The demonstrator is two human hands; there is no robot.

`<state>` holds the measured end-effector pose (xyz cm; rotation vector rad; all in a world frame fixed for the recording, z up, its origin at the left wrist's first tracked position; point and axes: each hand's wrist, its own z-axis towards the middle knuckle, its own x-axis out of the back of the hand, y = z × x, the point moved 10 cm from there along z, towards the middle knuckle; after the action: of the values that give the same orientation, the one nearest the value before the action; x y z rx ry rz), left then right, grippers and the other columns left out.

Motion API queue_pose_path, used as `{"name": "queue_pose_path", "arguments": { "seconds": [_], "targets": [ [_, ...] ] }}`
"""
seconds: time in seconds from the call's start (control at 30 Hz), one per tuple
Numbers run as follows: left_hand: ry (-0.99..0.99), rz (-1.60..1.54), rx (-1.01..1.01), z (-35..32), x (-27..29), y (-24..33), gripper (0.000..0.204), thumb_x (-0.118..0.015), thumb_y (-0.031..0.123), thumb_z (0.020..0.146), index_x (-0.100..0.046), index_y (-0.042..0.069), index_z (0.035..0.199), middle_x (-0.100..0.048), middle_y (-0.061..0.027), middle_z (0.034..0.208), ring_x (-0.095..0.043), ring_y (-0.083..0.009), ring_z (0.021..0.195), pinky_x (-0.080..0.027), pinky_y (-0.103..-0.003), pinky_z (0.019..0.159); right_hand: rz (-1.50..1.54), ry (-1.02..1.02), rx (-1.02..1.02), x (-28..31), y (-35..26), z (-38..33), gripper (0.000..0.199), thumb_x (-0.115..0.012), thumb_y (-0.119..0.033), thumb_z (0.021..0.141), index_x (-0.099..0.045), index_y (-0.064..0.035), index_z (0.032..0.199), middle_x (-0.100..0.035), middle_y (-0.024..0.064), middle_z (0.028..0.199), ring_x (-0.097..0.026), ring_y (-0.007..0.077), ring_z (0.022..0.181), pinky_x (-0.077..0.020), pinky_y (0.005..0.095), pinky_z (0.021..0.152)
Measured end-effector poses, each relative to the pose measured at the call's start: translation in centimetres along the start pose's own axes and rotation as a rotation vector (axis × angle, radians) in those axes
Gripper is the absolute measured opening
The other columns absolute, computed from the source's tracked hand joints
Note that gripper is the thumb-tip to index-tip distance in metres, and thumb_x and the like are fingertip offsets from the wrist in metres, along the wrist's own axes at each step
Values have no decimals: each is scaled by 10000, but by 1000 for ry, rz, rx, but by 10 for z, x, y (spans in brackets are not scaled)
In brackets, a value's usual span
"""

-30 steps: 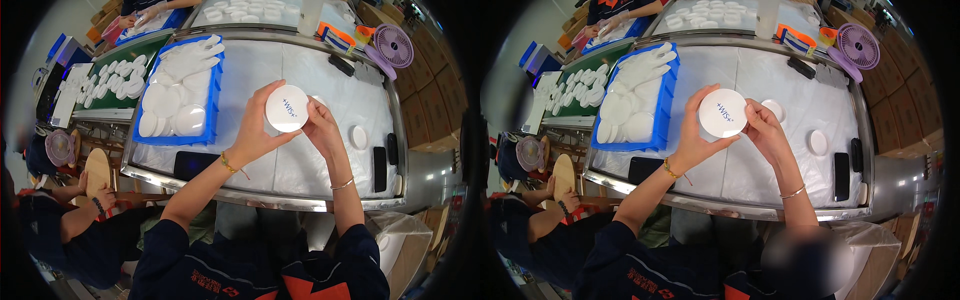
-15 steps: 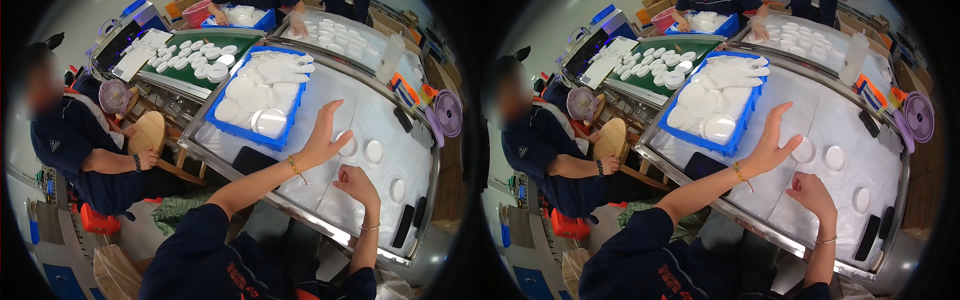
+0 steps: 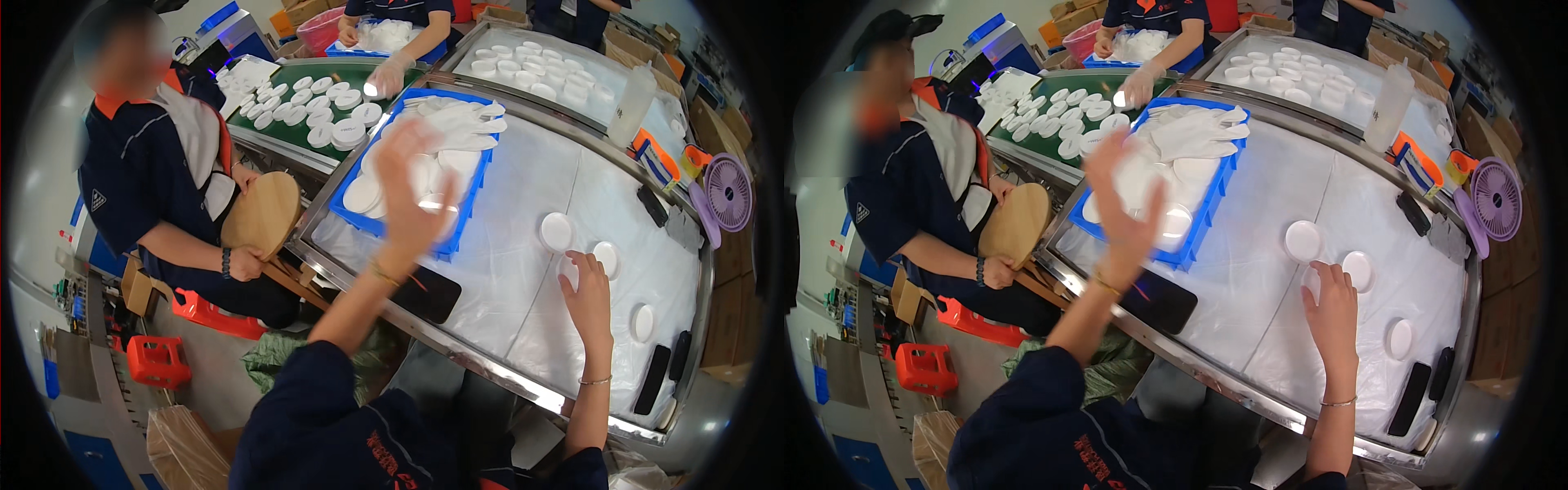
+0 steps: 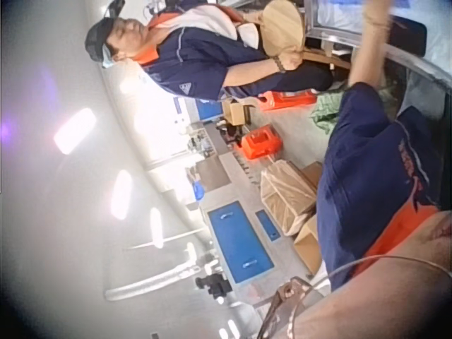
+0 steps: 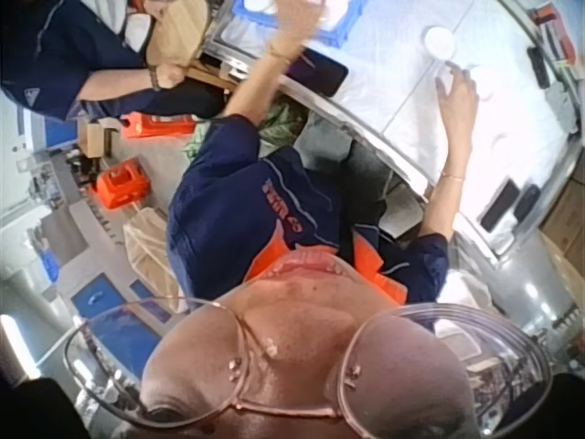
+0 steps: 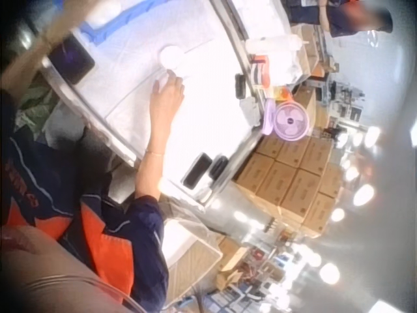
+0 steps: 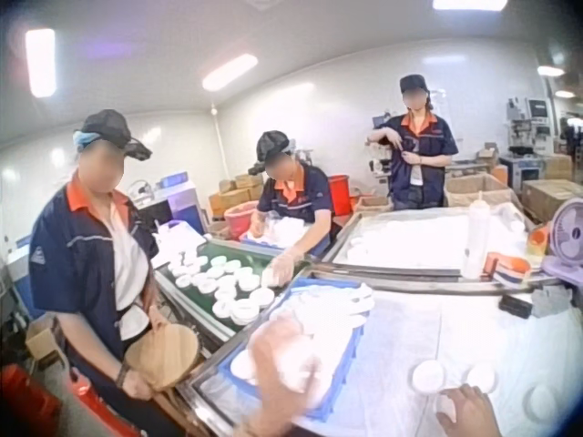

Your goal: Inspecting white plastic lids for defects, wiping them with a cloth, and packing them into a large shipping box.

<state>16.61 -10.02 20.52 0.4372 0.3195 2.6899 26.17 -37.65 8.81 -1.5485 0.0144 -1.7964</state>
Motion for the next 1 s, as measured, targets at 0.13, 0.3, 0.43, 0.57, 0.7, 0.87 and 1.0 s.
{"name": "queue_pose_path", "arguments": {
  "seconds": [0.13,0.3,0.43,0.57,0.7,0.87,1.0],
  "targets": [
    [-154,335,110,26,11,-167,611,-722,68,756,-490,38,1320,-480,-213,1386,-418,-390,1301,-301,-445,1121,36,14,31,3,-12,-2,347,-697,-37,796,-605,-38,1131,-591,120,1045,-560,319,991,-441,424,880],
    [-678,536,580,-31,-6,-344,823,-827,266,683,-459,71,1393,-454,-204,1435,-410,-383,1343,-372,-519,1078,46,7,49,0,-20,-1,338,-688,-37,805,-605,-36,1132,-591,121,1063,-554,318,1020,-439,422,892],
    [-598,566,616,-40,0,-358,842,-833,361,691,-468,65,1390,-533,-159,1370,-497,-362,1275,-441,-500,1009,48,-3,54,-2,-21,-1,329,-677,-39,813,-604,-34,1134,-589,120,1080,-549,323,1040,-435,423,902],
    [-245,472,563,-1,16,-306,803,-814,397,737,-477,19,1361,-543,-210,1300,-512,-379,1214,-429,-489,993,66,36,67,2,-31,3,336,-676,-41,818,-603,-31,1146,-587,126,1095,-548,325,1047,-436,423,908],
    [-23,-288,595,10,13,-198,856,-849,301,736,-409,-13,1400,-497,-178,1360,-450,-301,1297,-394,-415,1033,253,185,225,9,-75,15,364,-674,-46,822,-598,-30,1178,-584,139,1118,-542,331,1065,-430,411,924],
    [-338,-406,435,-48,30,-3,851,-832,150,731,-360,3,1424,-424,-161,1423,-442,-267,1300,-387,-399,1061,367,107,476,-32,-155,56,374,-711,-101,809,-606,-36,1162,-581,151,1146,-549,339,1048,-427,403,906],
    [-371,-750,738,-96,39,48,891,-779,94,722,-270,-1,1448,-383,-124,1384,-406,-232,1303,-347,-389,1085,136,-106,426,-85,-184,94,420,-776,-236,760,-620,-41,1098,-611,147,1123,-565,338,1013,-428,413,857]
  ]
}}
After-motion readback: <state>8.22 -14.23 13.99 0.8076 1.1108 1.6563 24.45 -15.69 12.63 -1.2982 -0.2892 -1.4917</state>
